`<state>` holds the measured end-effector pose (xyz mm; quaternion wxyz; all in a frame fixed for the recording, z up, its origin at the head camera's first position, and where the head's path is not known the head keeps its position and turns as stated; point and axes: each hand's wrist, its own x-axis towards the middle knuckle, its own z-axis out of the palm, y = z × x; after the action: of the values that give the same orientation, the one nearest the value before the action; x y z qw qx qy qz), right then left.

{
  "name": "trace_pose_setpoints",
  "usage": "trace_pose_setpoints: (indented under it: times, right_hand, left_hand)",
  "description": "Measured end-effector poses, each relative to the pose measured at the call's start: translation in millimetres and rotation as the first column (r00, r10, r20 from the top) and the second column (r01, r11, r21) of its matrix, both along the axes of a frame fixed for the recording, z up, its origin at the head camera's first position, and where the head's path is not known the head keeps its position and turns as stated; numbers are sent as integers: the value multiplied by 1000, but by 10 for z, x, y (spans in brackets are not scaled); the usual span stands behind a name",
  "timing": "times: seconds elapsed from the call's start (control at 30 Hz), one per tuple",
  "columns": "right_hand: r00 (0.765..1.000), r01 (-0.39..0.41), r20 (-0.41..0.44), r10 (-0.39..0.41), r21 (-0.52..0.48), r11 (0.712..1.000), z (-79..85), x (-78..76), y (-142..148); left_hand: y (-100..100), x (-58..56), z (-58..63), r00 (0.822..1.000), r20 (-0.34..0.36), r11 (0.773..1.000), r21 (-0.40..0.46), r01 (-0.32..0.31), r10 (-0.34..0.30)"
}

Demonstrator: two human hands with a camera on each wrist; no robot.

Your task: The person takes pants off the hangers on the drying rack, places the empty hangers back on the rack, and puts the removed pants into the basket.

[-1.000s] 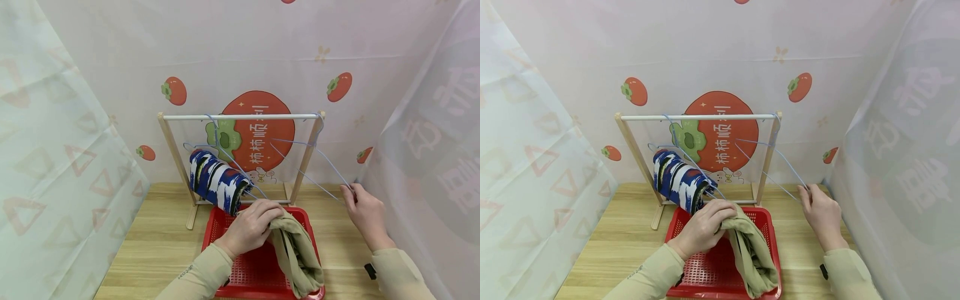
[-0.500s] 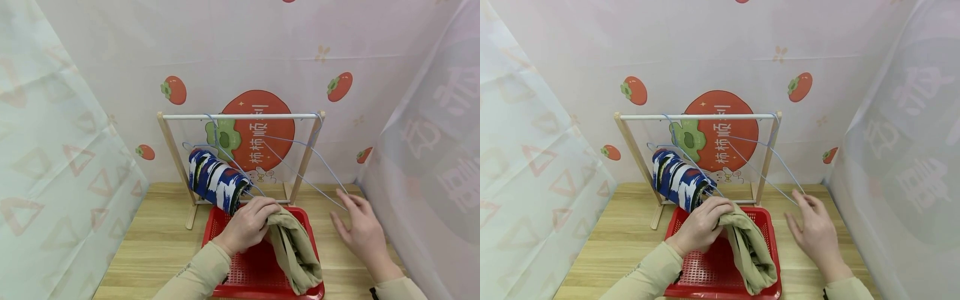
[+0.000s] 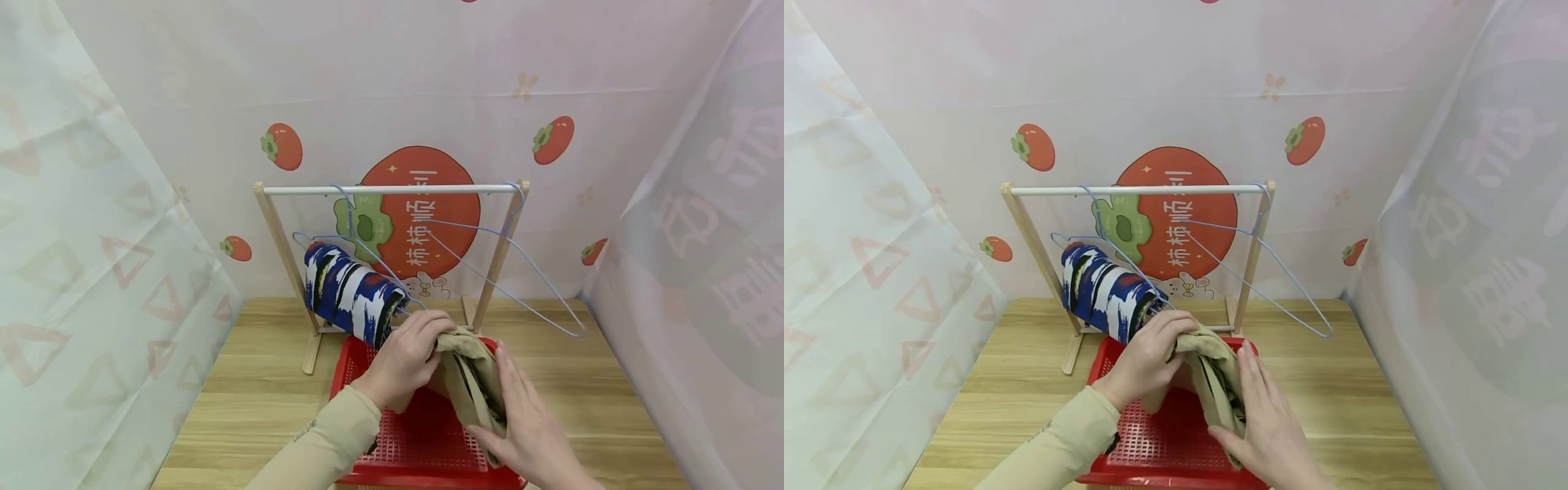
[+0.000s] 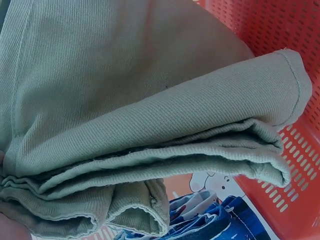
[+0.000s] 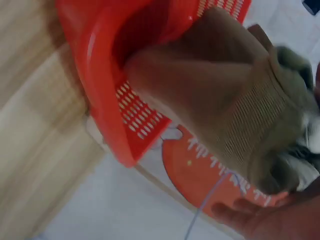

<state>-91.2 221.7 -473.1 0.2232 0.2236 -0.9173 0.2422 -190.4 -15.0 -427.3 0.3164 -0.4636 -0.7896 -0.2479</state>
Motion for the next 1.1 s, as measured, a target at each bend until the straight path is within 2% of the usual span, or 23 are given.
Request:
trace_pose_setpoints:
  times: [0.13, 0.3, 0.43, 0.6, 0.73, 0.8, 0.87, 1.0, 1.1]
  right_hand:
    - [995, 68, -72, -70, -31, 997, -115, -24, -15]
    - [989, 107, -92, -112, -53, 993, -190, -74, 60]
    - [979, 145, -137, -151, -56, 988, -169, -118, 111]
    - [947, 157, -270, -173, -80, 984, -58, -221, 176]
    - [922, 104, -368, -120, -62, 993, 63, -336, 227]
    - [914, 64, -400, -75, -41, 997, 120, -391, 244]
    - [909, 33, -414, -38, -18, 999, 170, -434, 257]
    - [914, 1, -406, 8, 22, 1000, 236, -463, 279]
    - [917, -23, -396, 37, 39, 999, 246, -453, 295]
  left_hand:
    - [3, -9, 25, 999, 45, 1000, 30, 7, -8]
    - [-29, -39, 50, 994, 102, 996, 79, 29, -37]
    - [-73, -72, 68, 987, 132, 990, 116, 74, -89]
    - [-156, -109, 89, 967, 208, 981, 160, 113, -145]
    - [-255, -129, 113, 933, 324, 970, 230, 82, -156]
    - [-296, -131, 120, 907, 391, 962, 268, 50, -156]
    - [-327, -126, 127, 873, 462, 954, 300, 12, -156]
    - [-364, -88, 124, 789, 591, 937, 344, -59, -167]
    - [-390, -37, 109, 750, 636, 934, 351, -71, -182]
